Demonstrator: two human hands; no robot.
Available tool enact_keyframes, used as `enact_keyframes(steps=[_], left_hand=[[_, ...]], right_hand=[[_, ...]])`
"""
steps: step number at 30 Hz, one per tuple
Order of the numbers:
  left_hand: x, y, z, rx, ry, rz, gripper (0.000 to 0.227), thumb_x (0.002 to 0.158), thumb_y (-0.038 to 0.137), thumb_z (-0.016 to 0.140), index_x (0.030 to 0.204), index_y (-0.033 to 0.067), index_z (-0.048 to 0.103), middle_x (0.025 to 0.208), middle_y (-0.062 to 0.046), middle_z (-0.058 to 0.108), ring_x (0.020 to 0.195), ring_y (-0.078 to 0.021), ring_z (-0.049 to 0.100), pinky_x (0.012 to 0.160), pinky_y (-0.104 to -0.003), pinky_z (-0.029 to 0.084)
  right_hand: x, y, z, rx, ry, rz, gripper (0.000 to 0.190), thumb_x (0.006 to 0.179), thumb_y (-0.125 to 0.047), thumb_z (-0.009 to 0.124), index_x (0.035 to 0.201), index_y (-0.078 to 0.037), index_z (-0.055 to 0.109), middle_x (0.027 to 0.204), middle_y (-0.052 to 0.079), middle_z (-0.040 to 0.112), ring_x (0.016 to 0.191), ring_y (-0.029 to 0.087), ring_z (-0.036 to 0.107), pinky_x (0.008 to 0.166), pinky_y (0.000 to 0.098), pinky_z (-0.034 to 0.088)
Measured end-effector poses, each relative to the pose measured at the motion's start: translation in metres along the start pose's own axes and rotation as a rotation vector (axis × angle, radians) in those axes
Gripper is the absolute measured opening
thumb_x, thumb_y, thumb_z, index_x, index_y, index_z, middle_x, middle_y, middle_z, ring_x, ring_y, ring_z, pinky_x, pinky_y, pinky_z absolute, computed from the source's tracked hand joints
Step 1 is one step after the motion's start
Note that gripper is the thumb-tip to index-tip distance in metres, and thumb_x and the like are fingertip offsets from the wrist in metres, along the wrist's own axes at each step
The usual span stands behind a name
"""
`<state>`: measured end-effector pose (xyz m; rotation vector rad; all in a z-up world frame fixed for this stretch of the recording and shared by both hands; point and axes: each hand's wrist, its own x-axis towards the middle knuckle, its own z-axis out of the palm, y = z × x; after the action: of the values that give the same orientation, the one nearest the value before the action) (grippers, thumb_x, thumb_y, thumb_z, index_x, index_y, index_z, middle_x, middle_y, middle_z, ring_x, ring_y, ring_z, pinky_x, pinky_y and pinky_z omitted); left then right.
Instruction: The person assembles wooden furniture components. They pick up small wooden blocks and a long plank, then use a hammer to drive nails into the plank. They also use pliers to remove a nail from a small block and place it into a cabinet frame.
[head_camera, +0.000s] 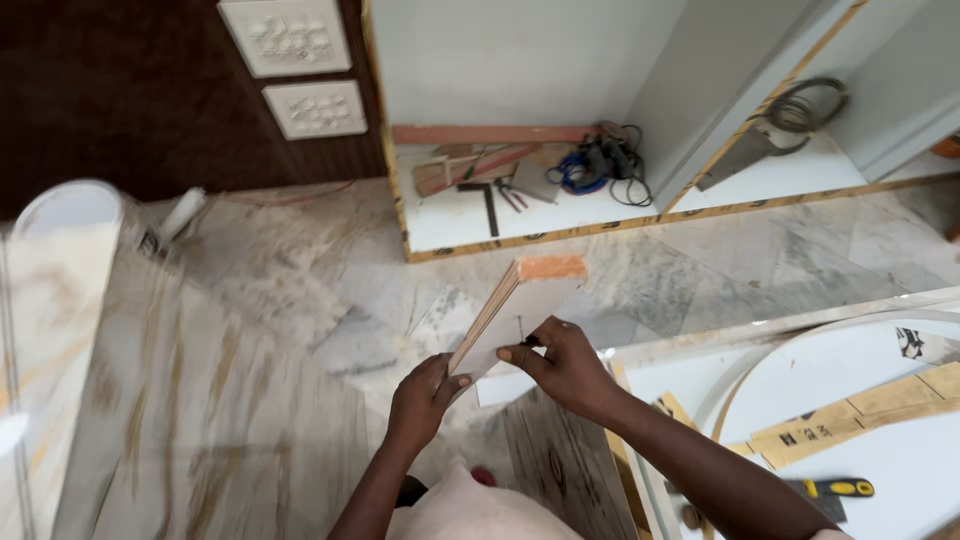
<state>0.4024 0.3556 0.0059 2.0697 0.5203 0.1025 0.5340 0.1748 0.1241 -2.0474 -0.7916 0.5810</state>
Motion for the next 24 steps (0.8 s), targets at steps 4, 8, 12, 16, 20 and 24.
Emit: enact_keyframes(steps=[4, 8, 12, 16, 20, 24], left_hand=[[0.093, -0.01, 0.004, -0.1, -0.047, 0.078, 0.043, 0.091, 0.038, 0.068, 0.123, 0.0084, 0.068, 0.109, -0.013, 0.074, 0.097, -0.0304, 0.072, 0.086, -0.039, 0.054], [0.203, -0.03, 0.014, -0.086, -0.113, 0.227, 0.041, 0.092, 0.036, 0.071, 0.122, 0.0069, 0.068, 0.108, -0.015, 0.074, 0.097, -0.032, 0.071, 0.086, -0.04, 0.055], [0.298, -0.024, 0.007, 0.105, -0.291, 0.277, 0.038, 0.094, 0.036, 0.068, 0.12, 0.009, 0.068, 0.107, -0.014, 0.074, 0.097, -0.0338, 0.07, 0.084, -0.042, 0.054], [0.382, 0.011, 0.001, 0.145, -0.435, 0.452, 0.039, 0.093, 0.038, 0.069, 0.117, 0.0088, 0.068, 0.105, -0.014, 0.074, 0.096, -0.0346, 0.07, 0.08, -0.044, 0.054], [0.444, 0.047, 0.023, 0.169, -0.462, 0.516, 0.038, 0.092, 0.041, 0.069, 0.112, 0.0091, 0.071, 0.097, -0.013, 0.074, 0.086, -0.0332, 0.071, 0.074, -0.044, 0.055], [0.504, 0.073, 0.066, 0.208, -0.463, 0.498, 0.036, 0.092, 0.041, 0.071, 0.106, 0.0078, 0.073, 0.084, -0.015, 0.072, 0.076, -0.0336, 0.069, 0.071, -0.044, 0.054]], right_hand=[[0.067, 0.02, -0.015, 0.14, 0.097, -0.075, 0.028, 0.092, -0.022, 0.074, 0.109, 0.0, 0.071, 0.096, 0.012, 0.079, 0.084, 0.017, 0.071, 0.073, 0.0366, 0.057], [0.141, 0.034, -0.032, -0.024, 0.146, 0.188, 0.028, 0.09, -0.024, 0.076, 0.105, -0.001, 0.072, 0.083, 0.018, 0.075, 0.071, 0.024, 0.067, 0.068, 0.0382, 0.053], [0.201, 0.047, -0.048, -0.086, 0.226, 0.217, 0.027, 0.091, -0.025, 0.075, 0.101, -0.001, 0.075, 0.087, 0.018, 0.073, 0.075, 0.031, 0.067, 0.071, 0.0415, 0.053], [0.25, 0.066, -0.061, -0.151, 0.371, 0.247, 0.029, 0.091, -0.025, 0.075, 0.105, 0.0, 0.07, 0.093, 0.019, 0.071, 0.087, 0.036, 0.069, 0.077, 0.0448, 0.053], [0.295, 0.106, -0.087, -0.135, 0.477, 0.206, 0.028, 0.091, -0.022, 0.075, 0.11, -0.002, 0.072, 0.107, 0.019, 0.072, 0.096, 0.038, 0.069, 0.083, 0.0441, 0.054], [0.341, 0.151, -0.134, 0.067, 0.547, 0.283, 0.04, 0.088, -0.023, 0.075, 0.122, -0.003, 0.066, 0.11, 0.017, 0.074, 0.103, 0.03, 0.073, 0.091, 0.0405, 0.055]])
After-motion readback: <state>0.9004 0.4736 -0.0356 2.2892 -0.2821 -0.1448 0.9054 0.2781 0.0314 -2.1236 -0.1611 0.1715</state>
